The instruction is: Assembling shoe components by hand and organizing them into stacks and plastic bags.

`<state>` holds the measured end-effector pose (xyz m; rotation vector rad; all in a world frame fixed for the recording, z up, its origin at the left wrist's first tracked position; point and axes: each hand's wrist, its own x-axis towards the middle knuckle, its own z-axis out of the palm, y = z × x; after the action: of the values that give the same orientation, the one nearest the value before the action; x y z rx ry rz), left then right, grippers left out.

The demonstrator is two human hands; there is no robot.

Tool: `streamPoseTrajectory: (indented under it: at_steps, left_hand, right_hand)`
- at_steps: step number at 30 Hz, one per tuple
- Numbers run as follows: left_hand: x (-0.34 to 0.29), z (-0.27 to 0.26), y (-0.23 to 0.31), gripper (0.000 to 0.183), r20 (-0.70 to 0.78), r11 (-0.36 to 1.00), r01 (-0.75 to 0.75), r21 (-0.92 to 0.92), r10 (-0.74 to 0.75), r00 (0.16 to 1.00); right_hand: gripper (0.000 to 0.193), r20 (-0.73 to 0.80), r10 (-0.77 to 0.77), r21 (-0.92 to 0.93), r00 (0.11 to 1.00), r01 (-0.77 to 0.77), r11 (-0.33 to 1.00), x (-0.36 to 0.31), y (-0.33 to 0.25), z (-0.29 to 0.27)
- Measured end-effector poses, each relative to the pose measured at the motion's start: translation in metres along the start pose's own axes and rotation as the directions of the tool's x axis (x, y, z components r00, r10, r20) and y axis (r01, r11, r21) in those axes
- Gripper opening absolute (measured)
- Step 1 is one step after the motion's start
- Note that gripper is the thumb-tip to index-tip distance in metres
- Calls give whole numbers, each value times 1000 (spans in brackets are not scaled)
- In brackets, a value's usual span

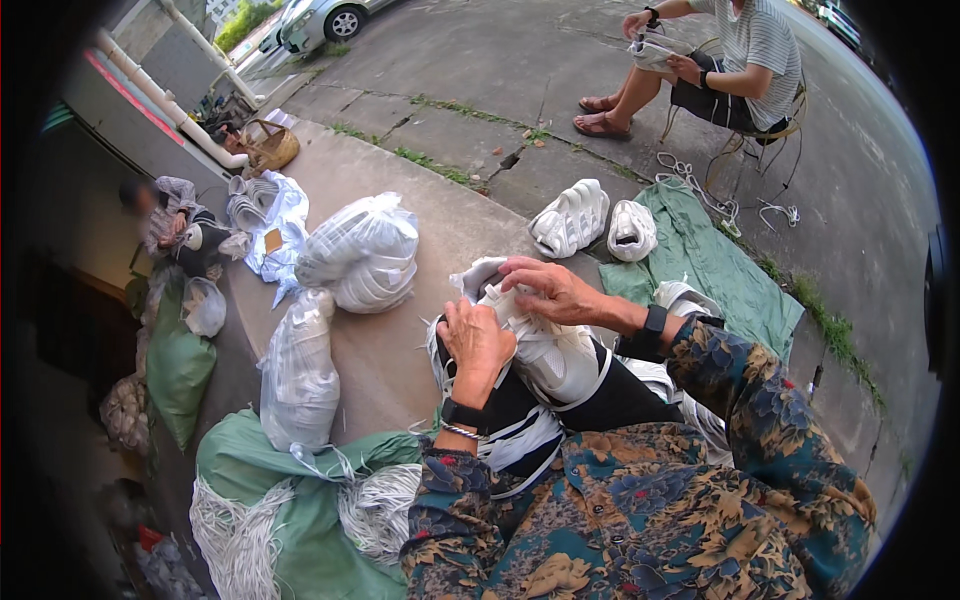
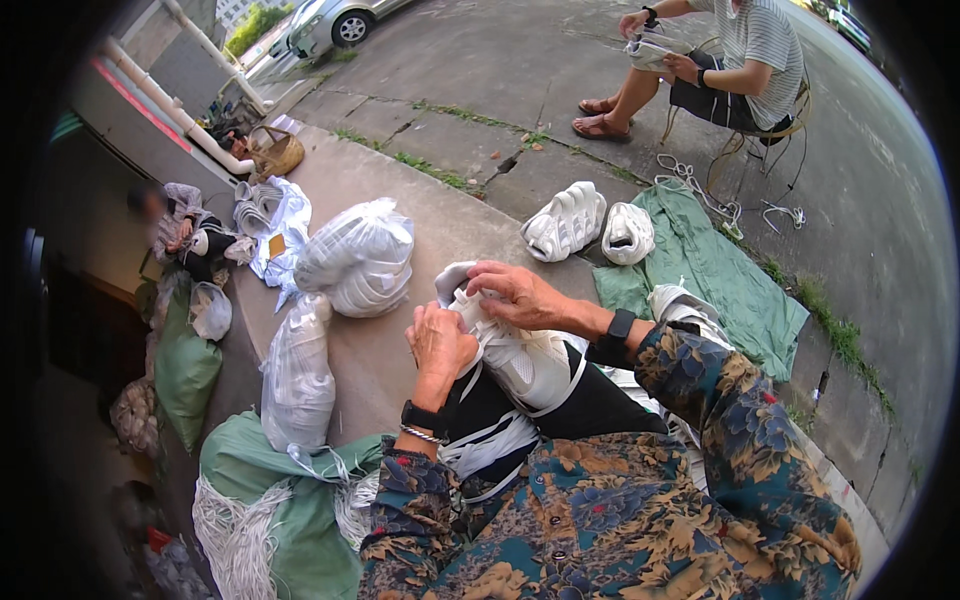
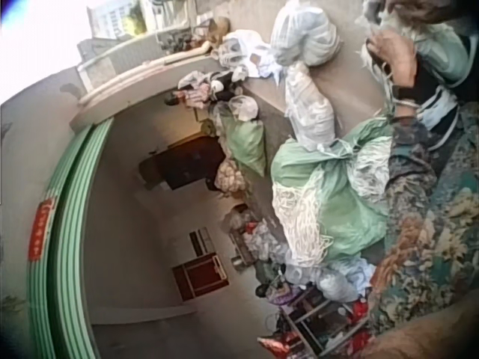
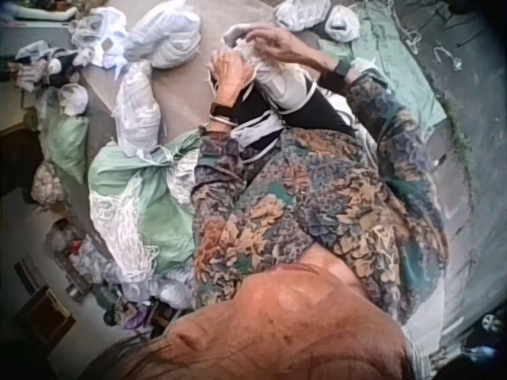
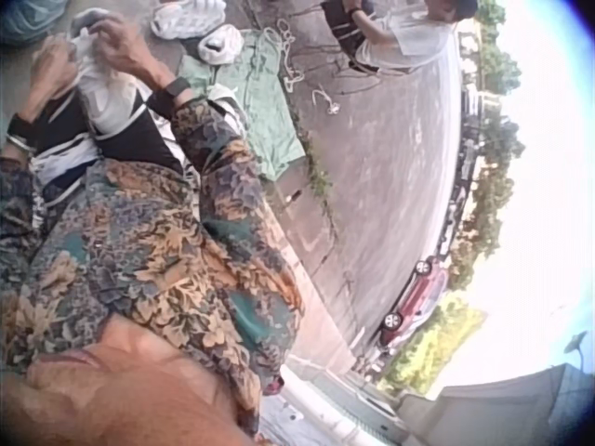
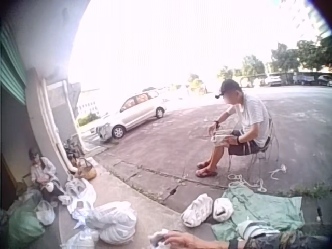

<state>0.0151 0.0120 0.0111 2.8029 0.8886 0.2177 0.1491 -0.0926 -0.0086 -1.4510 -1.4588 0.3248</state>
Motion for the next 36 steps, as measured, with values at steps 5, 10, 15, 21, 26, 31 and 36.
streamPoseTrajectory:
  at_steps: [5,10,15,21,26,31,36]
  left_hand:
    - [10,33,-25,10,73,852,10,-523,33,997]
    - [-2,45,-26,10,-239,866,-171,-470,62,969]
    - [-12,15,-14,14,-213,934,-206,-291,147,966]
    - [-8,24,-11,13,-199,949,-167,-266,116,973]
    - [-2,46,-6,8,-226,886,-90,-455,-17,974]
    - [-2,52,-6,8,-223,833,-93,-545,-37,974]
    - [-3,51,-7,8,-225,810,-108,-577,-31,974]
  right_hand:
    - [20,-13,-24,-25,1000,23,999,2,-1,0]
    - [14,118,71,-56,990,-65,996,7,-10,-4]
    - [12,223,18,-406,975,76,911,5,-7,-13]
    - [13,276,-31,-558,961,186,809,9,-14,-7]
    - [15,278,-74,-644,958,243,725,8,-13,2]
    - [19,205,-52,-613,977,170,771,2,-9,5]
    - [19,174,-14,-565,985,111,818,2,-4,6]
